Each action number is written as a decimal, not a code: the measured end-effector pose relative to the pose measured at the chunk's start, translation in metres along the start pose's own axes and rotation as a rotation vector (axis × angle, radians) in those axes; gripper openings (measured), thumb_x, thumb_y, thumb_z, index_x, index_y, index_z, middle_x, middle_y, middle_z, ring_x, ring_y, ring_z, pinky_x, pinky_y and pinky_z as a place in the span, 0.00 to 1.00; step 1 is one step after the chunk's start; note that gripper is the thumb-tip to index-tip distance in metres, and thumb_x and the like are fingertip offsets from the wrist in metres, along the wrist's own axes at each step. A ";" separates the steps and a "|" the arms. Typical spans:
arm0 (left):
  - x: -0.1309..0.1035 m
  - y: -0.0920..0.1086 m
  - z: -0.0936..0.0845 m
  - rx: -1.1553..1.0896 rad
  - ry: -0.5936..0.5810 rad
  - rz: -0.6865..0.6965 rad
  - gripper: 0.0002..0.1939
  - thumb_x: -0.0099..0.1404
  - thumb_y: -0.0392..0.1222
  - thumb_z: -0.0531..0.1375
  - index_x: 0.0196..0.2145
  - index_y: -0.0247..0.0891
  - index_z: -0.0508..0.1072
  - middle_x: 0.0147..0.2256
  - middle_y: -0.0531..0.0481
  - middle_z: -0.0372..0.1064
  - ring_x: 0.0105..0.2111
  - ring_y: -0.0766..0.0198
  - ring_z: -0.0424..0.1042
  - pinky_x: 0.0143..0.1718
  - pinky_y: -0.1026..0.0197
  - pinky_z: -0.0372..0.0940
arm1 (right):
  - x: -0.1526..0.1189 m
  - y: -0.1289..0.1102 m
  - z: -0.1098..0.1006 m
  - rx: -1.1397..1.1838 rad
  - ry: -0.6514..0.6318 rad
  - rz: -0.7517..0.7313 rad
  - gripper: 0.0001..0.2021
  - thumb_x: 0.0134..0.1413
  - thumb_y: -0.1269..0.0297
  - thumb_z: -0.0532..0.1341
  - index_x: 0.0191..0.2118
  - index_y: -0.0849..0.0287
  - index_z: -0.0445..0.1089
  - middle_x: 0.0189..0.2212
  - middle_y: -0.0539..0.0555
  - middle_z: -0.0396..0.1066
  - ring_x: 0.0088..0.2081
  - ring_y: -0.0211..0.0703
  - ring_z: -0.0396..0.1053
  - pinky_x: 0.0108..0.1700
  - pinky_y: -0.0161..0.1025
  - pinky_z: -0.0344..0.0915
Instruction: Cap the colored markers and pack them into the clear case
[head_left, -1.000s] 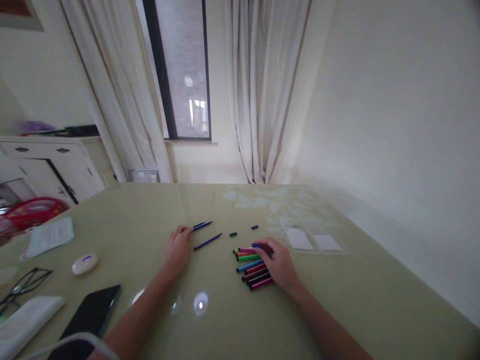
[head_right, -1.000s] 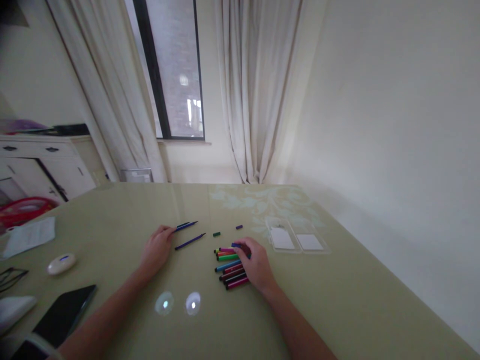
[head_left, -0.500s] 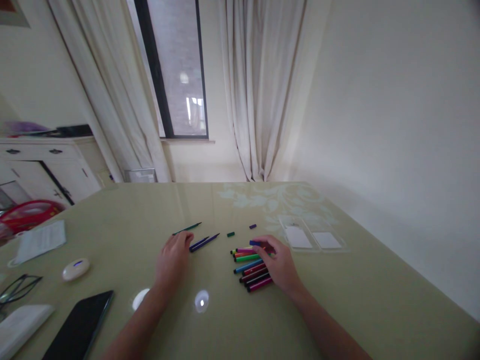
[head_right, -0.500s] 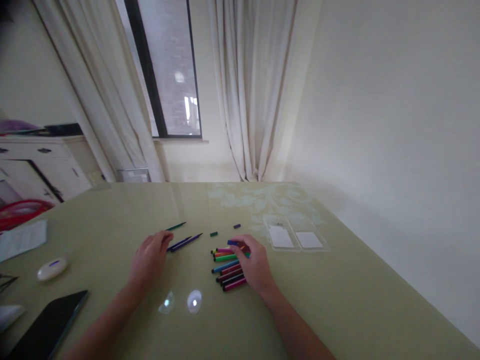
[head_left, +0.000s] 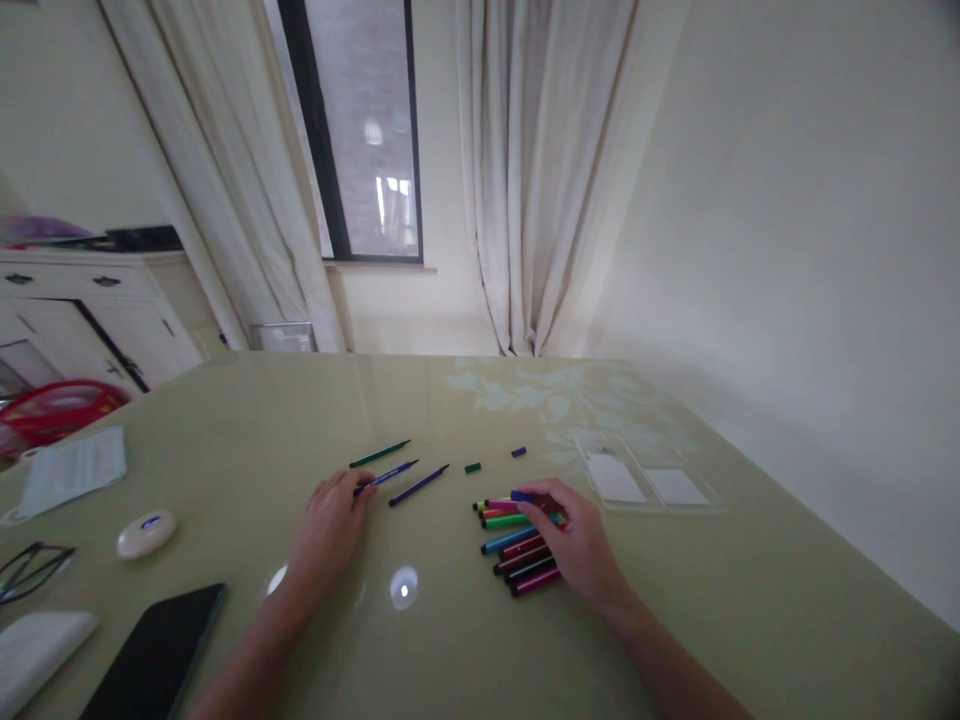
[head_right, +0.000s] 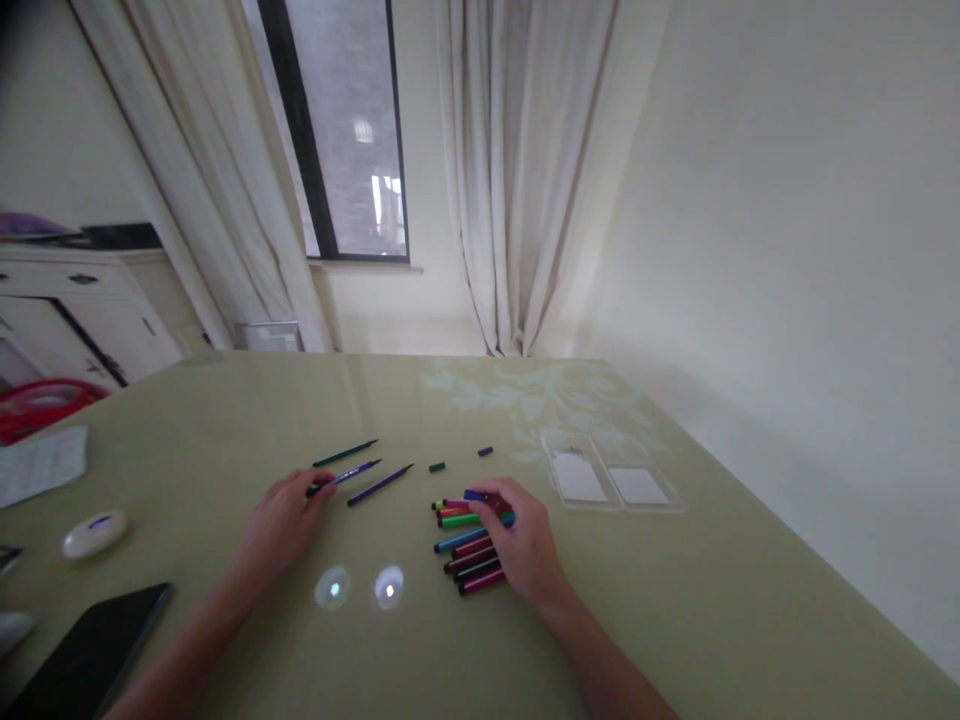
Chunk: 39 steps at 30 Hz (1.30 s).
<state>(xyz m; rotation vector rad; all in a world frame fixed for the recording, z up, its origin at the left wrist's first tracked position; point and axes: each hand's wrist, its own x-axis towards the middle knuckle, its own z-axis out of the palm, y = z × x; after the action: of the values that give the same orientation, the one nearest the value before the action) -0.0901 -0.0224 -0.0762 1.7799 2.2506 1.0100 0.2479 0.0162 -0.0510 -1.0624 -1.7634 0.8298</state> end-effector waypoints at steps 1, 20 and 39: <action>-0.002 0.008 -0.001 -0.071 0.011 0.004 0.17 0.68 0.52 0.54 0.42 0.42 0.79 0.40 0.44 0.78 0.41 0.51 0.75 0.46 0.51 0.69 | 0.000 0.000 0.000 0.017 0.000 0.007 0.11 0.62 0.54 0.65 0.44 0.53 0.79 0.42 0.57 0.80 0.44 0.51 0.77 0.47 0.46 0.74; -0.034 0.070 0.005 -0.493 -0.088 0.222 0.12 0.66 0.52 0.64 0.42 0.48 0.84 0.39 0.47 0.80 0.39 0.55 0.77 0.42 0.58 0.71 | -0.003 -0.017 0.002 0.231 -0.033 0.007 0.09 0.58 0.57 0.68 0.42 0.54 0.81 0.39 0.55 0.80 0.41 0.49 0.79 0.47 0.44 0.77; -0.045 0.074 0.012 -0.553 -0.120 0.256 0.09 0.65 0.50 0.66 0.40 0.50 0.85 0.38 0.52 0.84 0.38 0.56 0.82 0.44 0.59 0.75 | -0.012 -0.018 0.005 0.452 -0.220 0.193 0.14 0.51 0.53 0.73 0.41 0.56 0.82 0.49 0.60 0.79 0.35 0.50 0.81 0.38 0.47 0.81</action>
<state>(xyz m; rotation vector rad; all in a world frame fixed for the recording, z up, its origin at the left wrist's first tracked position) -0.0095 -0.0503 -0.0587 1.8248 1.4940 1.3591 0.2408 -0.0022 -0.0417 -0.8674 -1.5540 1.4339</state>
